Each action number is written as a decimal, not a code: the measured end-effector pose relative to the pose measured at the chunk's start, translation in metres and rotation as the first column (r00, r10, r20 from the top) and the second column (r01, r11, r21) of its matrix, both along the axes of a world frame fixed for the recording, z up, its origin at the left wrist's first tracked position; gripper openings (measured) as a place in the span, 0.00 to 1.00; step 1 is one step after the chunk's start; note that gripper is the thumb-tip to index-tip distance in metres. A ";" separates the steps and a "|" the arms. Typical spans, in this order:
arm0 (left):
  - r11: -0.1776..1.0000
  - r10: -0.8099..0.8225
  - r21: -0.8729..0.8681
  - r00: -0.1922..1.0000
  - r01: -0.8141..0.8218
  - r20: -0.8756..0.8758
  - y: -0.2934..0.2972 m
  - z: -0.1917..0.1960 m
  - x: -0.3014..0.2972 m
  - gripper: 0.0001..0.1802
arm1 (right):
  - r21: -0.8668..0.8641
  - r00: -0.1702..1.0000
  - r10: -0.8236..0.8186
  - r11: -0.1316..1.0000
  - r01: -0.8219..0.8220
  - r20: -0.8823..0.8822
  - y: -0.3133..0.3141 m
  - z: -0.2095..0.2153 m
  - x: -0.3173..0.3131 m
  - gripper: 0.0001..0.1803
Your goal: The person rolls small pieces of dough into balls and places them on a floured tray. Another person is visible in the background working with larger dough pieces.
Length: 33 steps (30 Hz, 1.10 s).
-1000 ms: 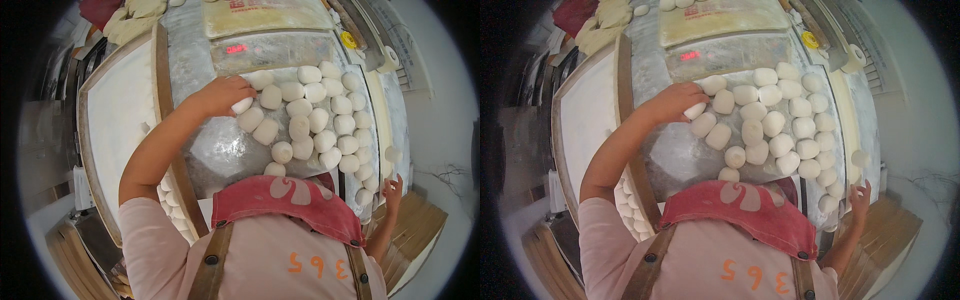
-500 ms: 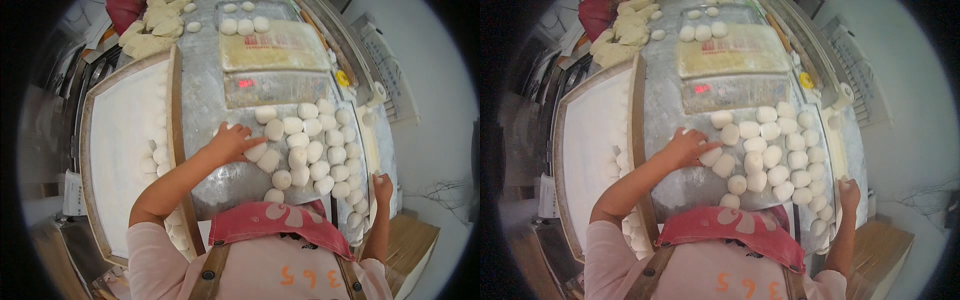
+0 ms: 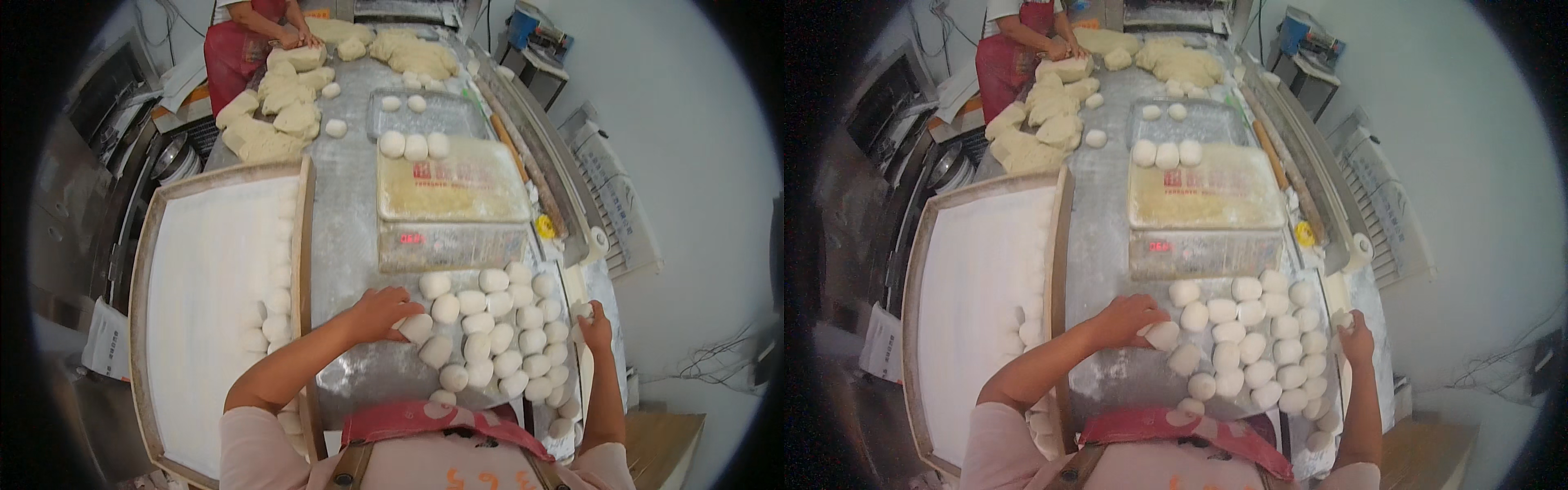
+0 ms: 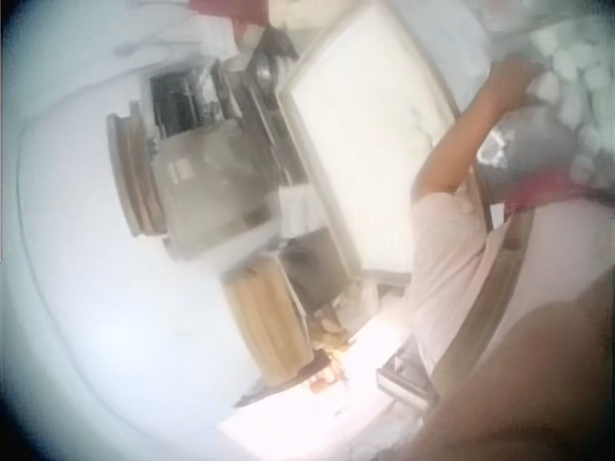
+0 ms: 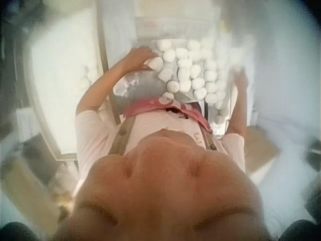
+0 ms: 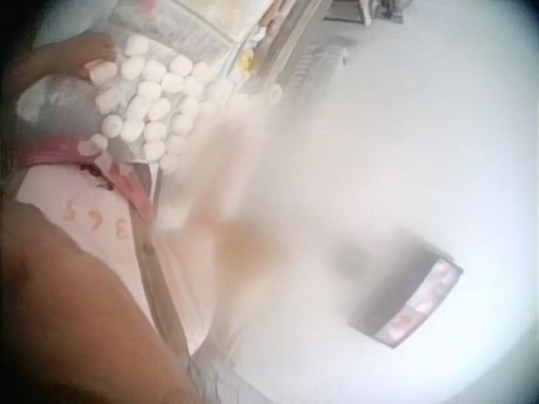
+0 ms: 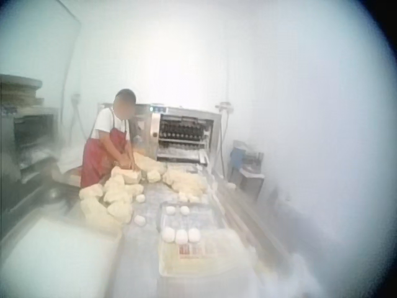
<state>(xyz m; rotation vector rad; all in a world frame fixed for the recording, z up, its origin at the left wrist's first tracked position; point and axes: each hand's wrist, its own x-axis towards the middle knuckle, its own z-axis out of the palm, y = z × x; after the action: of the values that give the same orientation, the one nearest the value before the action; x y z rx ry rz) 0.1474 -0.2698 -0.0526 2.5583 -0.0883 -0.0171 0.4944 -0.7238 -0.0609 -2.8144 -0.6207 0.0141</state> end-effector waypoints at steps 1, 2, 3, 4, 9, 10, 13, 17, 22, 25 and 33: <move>0.992 0.027 -0.121 1.000 -0.028 -0.007 0.010 -0.002 0.001 0.30 | 0.052 0.999 0.029 0.998 -0.030 0.030 0.018 0.017 -0.006 0.31; 0.971 0.114 -0.215 0.993 -0.105 0.029 0.021 -0.010 0.001 0.32 | 0.104 0.997 0.059 0.992 -0.064 0.058 0.036 0.033 -0.013 0.31; 0.934 0.201 -0.312 0.978 -0.176 0.050 0.033 -0.021 -0.002 0.34 | 0.154 0.993 0.087 0.983 -0.099 0.079 0.055 0.047 -0.026 0.30; 0.883 0.283 -0.404 0.957 -0.239 0.054 0.042 -0.026 -0.004 0.35 | 0.214 0.980 0.170 0.959 -0.188 0.100 0.080 0.064 -0.041 0.28; 0.522 0.356 -0.737 0.895 -0.429 -0.269 0.052 0.052 0.025 0.33 | 0.367 0.851 0.524 0.789 -0.493 0.017 0.188 0.091 -0.129 0.27; 0.587 0.361 -0.716 0.914 -0.377 -0.186 0.052 0.063 0.035 0.33 | 0.447 0.793 0.605 0.730 -0.517 -0.072 0.207 0.088 -0.149 0.27; 0.778 0.320 -0.584 0.946 -0.233 0.050 0.062 0.084 0.088 0.35 | 0.548 0.569 0.813 0.536 -0.642 -0.127 0.259 0.056 -0.198 0.26; 0.960 0.268 0.004 0.925 -0.279 0.268 0.060 0.111 0.150 0.33 | 0.097 0.589 0.790 0.608 -0.788 -0.172 0.286 0.021 -0.229 0.25; 0.913 0.317 0.263 0.948 -0.312 0.025 0.082 0.074 0.181 0.40 | 0.378 0.746 0.662 0.710 -0.594 -0.071 0.217 0.046 -0.181 0.29; 0.952 0.255 0.164 0.966 -0.259 0.043 0.098 0.080 0.190 0.45 | 0.422 0.963 0.270 0.870 -0.255 0.024 0.096 0.041 -0.124 0.31; 0.863 0.396 0.280 0.907 -0.420 0.140 0.186 0.075 0.229 0.53 | 0.134 0.734 -0.584 0.744 0.655 -0.346 -0.184 -0.003 -0.129 0.44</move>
<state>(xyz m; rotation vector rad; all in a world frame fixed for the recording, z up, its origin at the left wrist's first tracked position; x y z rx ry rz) 0.3760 -0.0841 0.0223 2.8326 0.4667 0.2511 0.3655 -0.9082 -0.0641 -2.5538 0.3923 0.1939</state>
